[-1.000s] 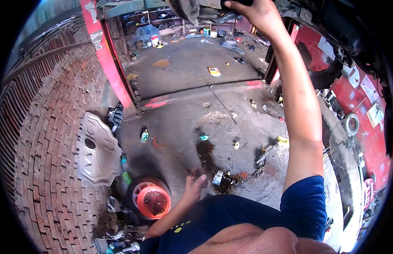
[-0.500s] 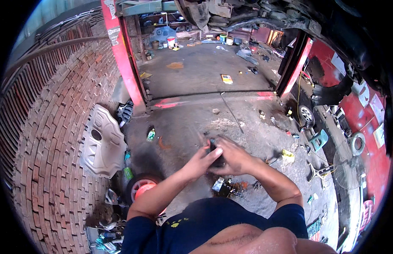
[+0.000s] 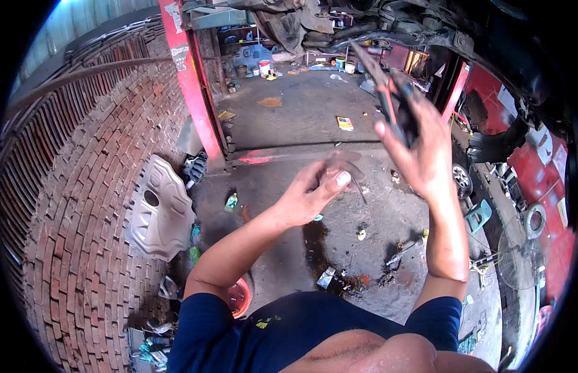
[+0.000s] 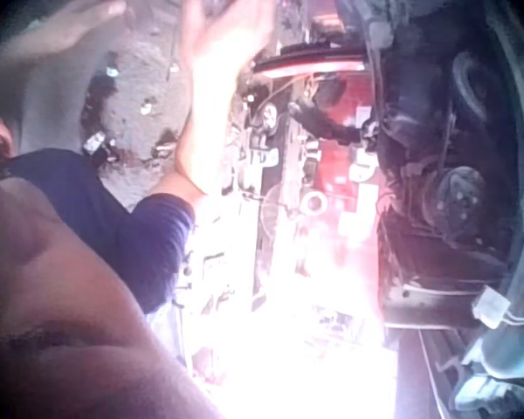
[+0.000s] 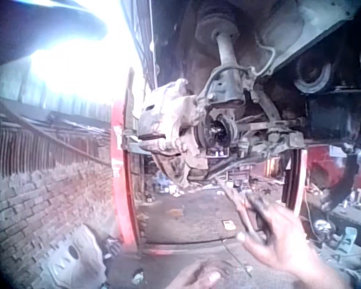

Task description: The person works on the underside of a vehicle on a lift, using a screwdriver to pry components, handling small fasteners and wires, and using a long metal pry bar to move suspension parts.

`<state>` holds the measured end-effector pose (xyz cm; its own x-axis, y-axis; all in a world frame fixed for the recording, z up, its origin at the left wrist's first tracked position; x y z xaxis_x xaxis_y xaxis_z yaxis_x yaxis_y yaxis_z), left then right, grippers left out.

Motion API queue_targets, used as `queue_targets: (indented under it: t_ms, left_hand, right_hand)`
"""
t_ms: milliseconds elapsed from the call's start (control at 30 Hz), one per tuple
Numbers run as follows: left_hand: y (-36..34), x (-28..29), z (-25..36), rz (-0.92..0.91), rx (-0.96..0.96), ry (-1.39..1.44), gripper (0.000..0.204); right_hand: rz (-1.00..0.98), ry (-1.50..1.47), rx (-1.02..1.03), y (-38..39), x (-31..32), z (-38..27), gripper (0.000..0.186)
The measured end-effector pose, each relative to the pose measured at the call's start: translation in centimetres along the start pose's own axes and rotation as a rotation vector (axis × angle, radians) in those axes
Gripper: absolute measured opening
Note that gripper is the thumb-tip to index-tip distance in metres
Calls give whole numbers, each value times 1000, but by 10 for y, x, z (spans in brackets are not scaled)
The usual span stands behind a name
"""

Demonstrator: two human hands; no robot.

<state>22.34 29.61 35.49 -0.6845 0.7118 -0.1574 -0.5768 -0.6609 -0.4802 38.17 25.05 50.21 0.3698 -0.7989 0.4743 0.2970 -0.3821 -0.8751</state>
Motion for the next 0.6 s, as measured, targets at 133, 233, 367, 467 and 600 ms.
queue_targets:
  t_ms: [133, 233, 367, 467, 600]
  left_hand:
    - [-9, -5, 53, 153, -419, -334, 55]
    - [-24, -7, 84, 154, -591, -463, 51]
    - [-28, 1, 95, 163, -671, -529, 42]
    - [-27, 10, 90, 171, -606, -438, 38]
    - [-28, 13, 92, 200, -622, -443, 37]
  right_hand:
    - [79, 276, 74, -45, 9, -8, 53]
    - [48, 394, 101, -64, 3, -7, 49]
    - [96, 503, 194, -81, 8, -22, 44]
    - [-111, 550, 130, -88, 5, -33, 56]
    - [-198, 569, 126, -87, -3, -30, 52]
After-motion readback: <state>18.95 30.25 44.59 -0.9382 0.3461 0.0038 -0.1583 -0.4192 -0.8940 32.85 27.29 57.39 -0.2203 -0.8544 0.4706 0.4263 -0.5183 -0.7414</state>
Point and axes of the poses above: each hand's wrist, its own y-axis away from the middle knuckle, its own x-axis out of the back of the hand, z = x × y, the point moved 7 cm from there along -y, towards the middle knuckle, and after that the axes turned 12 degrees about y, right-handed, at the moved point
